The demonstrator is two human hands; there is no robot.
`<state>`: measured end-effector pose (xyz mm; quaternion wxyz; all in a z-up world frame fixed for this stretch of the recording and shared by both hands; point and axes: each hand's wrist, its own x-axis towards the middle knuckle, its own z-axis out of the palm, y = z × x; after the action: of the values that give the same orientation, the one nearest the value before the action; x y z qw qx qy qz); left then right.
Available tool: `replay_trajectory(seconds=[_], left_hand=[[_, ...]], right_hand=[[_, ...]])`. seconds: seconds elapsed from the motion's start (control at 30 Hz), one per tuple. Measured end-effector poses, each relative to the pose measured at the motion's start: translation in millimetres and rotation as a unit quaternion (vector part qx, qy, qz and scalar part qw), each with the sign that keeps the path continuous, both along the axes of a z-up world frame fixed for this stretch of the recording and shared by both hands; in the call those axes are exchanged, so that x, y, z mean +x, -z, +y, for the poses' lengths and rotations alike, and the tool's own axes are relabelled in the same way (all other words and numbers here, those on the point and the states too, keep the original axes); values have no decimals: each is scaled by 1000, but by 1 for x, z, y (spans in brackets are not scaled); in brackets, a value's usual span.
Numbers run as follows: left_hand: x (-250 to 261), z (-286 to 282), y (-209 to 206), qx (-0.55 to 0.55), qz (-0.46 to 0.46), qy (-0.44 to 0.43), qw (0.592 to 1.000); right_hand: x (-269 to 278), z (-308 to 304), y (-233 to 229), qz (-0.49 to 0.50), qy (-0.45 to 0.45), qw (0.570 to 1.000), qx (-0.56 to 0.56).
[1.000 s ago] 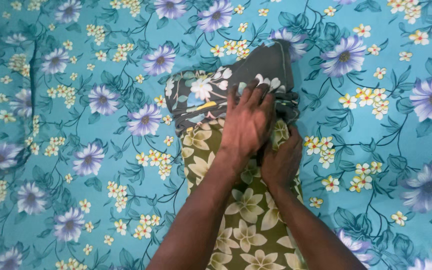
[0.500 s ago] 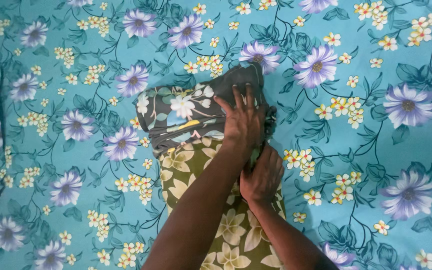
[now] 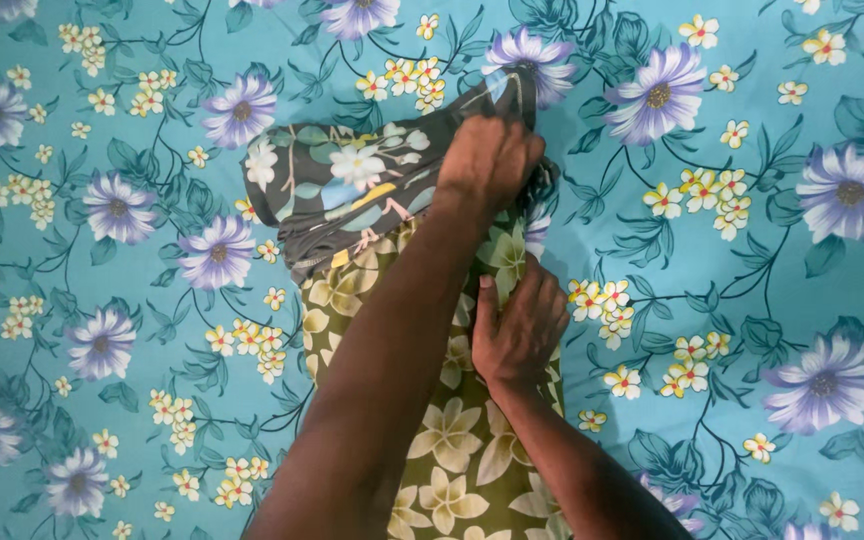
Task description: The person places a pillowcase on a small pillow and then folds several larger pillowcases by hand on a bed and a small table.
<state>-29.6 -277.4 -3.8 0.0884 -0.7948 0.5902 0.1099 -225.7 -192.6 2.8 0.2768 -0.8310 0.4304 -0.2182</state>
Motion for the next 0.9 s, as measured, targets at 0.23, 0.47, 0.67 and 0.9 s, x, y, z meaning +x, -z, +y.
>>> replay_trajectory(seconds=[0.23, 0.47, 0.67, 0.9], left_hand=[[-38, 29, -20, -185, -130, -82, 971], [-87, 87, -61, -277, -37, -270, 922], [-94, 125, -78, -360, -38, -277, 890], [18, 203, -24, -564, 52, -478, 671]], right_hand=[[-3, -2, 4, 42, -12, 999, -6], [-6, -2, -1, 57, -42, 997, 13], [-7, -5, 2, 67, -55, 996, 8], [-10, -3, 9, 33, -57, 998, -23]])
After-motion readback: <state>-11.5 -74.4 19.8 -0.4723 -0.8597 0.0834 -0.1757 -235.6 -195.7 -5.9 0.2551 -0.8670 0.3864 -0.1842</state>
